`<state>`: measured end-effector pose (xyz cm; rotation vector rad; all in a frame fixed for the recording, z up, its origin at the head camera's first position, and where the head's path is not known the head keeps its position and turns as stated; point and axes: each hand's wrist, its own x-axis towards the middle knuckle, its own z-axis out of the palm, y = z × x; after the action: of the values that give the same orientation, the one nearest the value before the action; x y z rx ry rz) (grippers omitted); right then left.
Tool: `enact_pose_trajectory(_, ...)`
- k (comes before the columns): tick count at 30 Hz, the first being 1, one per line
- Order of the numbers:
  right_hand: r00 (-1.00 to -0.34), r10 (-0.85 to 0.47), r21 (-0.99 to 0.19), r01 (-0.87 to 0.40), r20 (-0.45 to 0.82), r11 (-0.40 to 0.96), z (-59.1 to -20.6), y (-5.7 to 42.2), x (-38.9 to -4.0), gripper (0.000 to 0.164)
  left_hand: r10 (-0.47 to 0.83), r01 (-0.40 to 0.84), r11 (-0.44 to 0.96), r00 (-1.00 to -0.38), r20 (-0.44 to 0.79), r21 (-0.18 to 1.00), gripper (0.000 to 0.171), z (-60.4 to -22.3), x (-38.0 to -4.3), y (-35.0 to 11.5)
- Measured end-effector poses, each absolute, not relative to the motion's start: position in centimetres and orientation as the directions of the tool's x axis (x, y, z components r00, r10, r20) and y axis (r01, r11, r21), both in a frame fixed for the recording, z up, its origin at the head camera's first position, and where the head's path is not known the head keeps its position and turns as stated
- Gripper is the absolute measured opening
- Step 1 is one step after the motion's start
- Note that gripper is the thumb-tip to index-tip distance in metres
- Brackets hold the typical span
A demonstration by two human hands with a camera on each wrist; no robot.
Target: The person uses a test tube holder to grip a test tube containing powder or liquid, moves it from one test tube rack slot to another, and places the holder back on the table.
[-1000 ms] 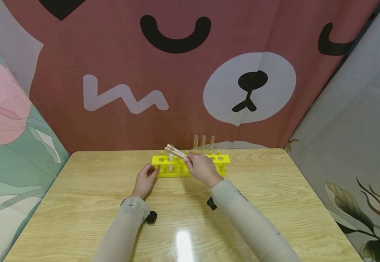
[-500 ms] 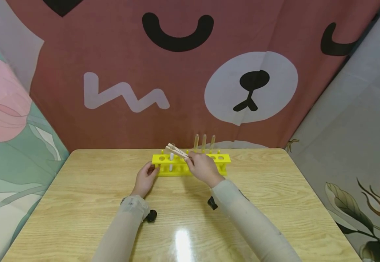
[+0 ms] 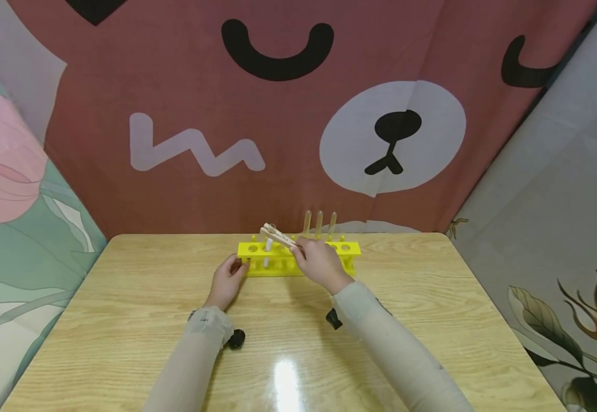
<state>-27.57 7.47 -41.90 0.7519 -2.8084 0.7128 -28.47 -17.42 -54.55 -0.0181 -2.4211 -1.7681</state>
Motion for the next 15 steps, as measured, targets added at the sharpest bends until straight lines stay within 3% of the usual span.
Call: enact_pose_trajectory(15,-0.873,-0.399,-0.464,-0.488,0.281,0.74,-40.95,7.52,-27.34,0.022,-0.07,0.092,0.301,-0.991,0.118,0.949,0.025,-54.45,-28.42,-17.46)
